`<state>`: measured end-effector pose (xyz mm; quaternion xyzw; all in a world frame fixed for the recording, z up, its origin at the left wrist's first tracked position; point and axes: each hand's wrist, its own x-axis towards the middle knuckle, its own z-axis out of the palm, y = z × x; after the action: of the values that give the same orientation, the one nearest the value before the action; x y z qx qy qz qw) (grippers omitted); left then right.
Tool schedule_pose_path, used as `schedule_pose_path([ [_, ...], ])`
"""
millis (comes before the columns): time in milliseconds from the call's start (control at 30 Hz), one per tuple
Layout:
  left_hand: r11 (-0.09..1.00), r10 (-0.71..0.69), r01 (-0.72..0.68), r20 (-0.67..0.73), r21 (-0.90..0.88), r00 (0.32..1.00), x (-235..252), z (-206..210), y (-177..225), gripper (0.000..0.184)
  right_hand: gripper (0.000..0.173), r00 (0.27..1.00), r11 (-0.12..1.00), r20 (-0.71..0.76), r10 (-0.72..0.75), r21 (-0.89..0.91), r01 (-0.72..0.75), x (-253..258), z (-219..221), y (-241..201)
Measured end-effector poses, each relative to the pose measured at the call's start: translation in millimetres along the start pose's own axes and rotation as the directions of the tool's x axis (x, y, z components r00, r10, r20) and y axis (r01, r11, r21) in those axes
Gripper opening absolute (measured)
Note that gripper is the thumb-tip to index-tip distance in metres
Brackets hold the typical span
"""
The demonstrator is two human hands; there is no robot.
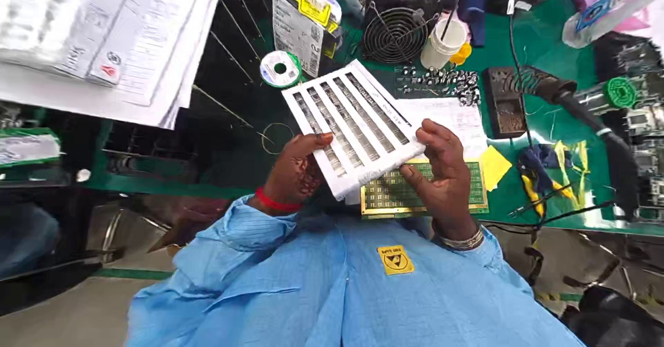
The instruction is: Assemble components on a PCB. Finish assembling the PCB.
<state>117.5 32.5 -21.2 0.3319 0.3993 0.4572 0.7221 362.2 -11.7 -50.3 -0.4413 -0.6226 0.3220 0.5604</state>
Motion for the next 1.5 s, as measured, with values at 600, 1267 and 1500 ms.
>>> schedule_pose_path([
  [600,0.984,0.17,-0.151,0.263,-0.091,0.95,5,35,53,0.045,0.022,0.833,0.759,-0.037,-0.552,-0.437,0.483,53,-12,-40],
  [1267,0.136,0.767,-0.85,0.489,0.509,0.416,24,40,57,0.037,0.031,0.917,0.892,-0.059,-0.393,-0.267,0.365,50,-1,-62],
  [1500,0.194,0.712,-0.803,0.483,0.564,0.511,30,42,61,0.038,0.034,0.973,0.963,0.023,-0.229,-0.139,0.23,39,-3,-64],
])
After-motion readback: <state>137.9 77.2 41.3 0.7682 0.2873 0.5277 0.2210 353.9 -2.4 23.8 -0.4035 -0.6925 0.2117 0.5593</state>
